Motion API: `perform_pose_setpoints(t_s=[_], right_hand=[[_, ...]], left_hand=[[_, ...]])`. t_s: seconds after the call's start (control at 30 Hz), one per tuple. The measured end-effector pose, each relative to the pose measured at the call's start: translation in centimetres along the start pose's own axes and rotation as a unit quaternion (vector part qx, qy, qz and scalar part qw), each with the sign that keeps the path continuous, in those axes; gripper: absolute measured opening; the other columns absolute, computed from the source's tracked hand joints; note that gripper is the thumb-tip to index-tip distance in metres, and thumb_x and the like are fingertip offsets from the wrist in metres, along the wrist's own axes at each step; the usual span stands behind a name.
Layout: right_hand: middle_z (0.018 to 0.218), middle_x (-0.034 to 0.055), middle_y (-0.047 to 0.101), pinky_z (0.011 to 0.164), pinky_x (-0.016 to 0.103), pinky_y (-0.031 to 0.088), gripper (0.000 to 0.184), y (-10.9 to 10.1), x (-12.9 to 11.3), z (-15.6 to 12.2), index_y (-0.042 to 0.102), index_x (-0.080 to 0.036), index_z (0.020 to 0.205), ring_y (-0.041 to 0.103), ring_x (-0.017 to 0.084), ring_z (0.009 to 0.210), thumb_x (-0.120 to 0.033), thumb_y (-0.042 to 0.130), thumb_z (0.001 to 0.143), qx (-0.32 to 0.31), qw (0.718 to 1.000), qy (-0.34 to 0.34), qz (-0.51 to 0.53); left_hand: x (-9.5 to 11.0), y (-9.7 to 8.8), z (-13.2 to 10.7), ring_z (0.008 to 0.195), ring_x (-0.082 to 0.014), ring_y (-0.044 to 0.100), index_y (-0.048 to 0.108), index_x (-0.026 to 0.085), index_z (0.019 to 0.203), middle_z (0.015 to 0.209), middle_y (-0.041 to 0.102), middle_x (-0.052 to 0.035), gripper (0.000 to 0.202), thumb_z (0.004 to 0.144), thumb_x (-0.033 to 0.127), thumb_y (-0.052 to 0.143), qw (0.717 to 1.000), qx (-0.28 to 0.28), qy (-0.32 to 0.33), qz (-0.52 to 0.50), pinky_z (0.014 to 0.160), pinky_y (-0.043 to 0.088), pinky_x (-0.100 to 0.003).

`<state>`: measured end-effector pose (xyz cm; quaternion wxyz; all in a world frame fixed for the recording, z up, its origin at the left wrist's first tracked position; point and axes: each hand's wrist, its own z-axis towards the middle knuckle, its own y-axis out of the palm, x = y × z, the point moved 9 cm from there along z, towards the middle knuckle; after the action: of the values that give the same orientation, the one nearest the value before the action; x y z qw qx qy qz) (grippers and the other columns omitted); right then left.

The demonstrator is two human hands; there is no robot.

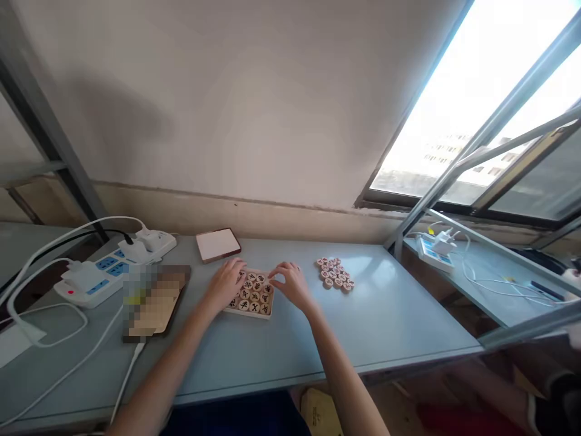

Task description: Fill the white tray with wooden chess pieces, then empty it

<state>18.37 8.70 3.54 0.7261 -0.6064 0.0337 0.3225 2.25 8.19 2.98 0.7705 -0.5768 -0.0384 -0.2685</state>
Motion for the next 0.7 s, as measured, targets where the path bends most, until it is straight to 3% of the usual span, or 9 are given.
perform_pose_setpoints(t_s=[0.13, 0.3, 0.43, 0.57, 0.7], right_hand=[[0.107, 0.0045, 0.056, 0.088, 0.036, 0.031, 0.021, 0.5, -1.0, -1.1, 0.067, -0.029, 0.1, 0.047, 0.021, 0.101, -0.035, 0.062, 0.081, -0.053, 0.992, -0.028, -0.115], [0.11, 0.0042, 0.054, 0.086, 0.038, 0.03, 0.015, 1.2, -2.3, -1.0, 0.069, -0.03, 0.094, 0.044, 0.022, 0.103, -0.033, 0.062, 0.081, -0.047, 0.987, -0.064, -0.138], [0.107, 0.0041, 0.057, 0.084, 0.036, 0.029, 0.011, 1.1, -2.2, -0.9, 0.068, -0.024, 0.087, 0.047, 0.021, 0.101, -0.029, 0.065, 0.078, -0.031, 0.993, -0.052, -0.104], [0.087, 0.0009, 0.064, 0.082, 0.035, 0.029, 0.005, 1.2, -1.9, -1.0, 0.064, -0.023, 0.08, 0.052, 0.019, 0.091, -0.028, 0.063, 0.079, -0.026, 0.998, -0.037, -0.038], [0.085, 0.0007, 0.066, 0.082, 0.033, 0.033, 0.012, -0.2, 0.0, -0.9, 0.061, -0.022, 0.087, 0.056, 0.016, 0.081, -0.031, 0.057, 0.081, 0.051, 0.996, 0.006, 0.067]], left_hand=[[-1.2, 2.5, 2.4, 0.105, -0.026, 0.05, 0.062, 0.018, 0.102, 0.113, 0.057, -0.0097, 0.032, 0.084, 0.028, 0.039, 0.999, -0.027, -0.009, -0.015, 0.088, 0.042, -0.039], [-3.7, 3.4, 2.3, 0.093, -0.0225, 0.057, 0.067, 0.018, 0.091, 0.098, 0.062, -0.0083, 0.031, 0.081, 0.037, 0.044, 0.985, -0.04, -0.05, -0.158, 0.081, 0.045, -0.033], [-4.9, 3.1, 1.9, 0.087, -0.0215, 0.059, 0.066, 0.016, 0.084, 0.091, 0.065, -0.0084, 0.026, 0.078, 0.036, 0.05, 0.972, 0.0, -0.077, -0.221, 0.079, 0.045, -0.032], [-4.7, 3.0, 1.9, 0.089, -0.0213, 0.059, 0.066, 0.016, 0.083, 0.092, 0.066, -0.0083, 0.023, 0.078, 0.033, 0.05, 0.971, 0.014, -0.072, -0.226, 0.08, 0.044, -0.032], [-4.8, 3.0, 1.9, 0.088, -0.021, 0.059, 0.065, 0.016, 0.085, 0.093, 0.066, -0.0086, 0.022, 0.08, 0.03, 0.049, 0.973, 0.021, -0.072, -0.219, 0.08, 0.044, -0.033]])
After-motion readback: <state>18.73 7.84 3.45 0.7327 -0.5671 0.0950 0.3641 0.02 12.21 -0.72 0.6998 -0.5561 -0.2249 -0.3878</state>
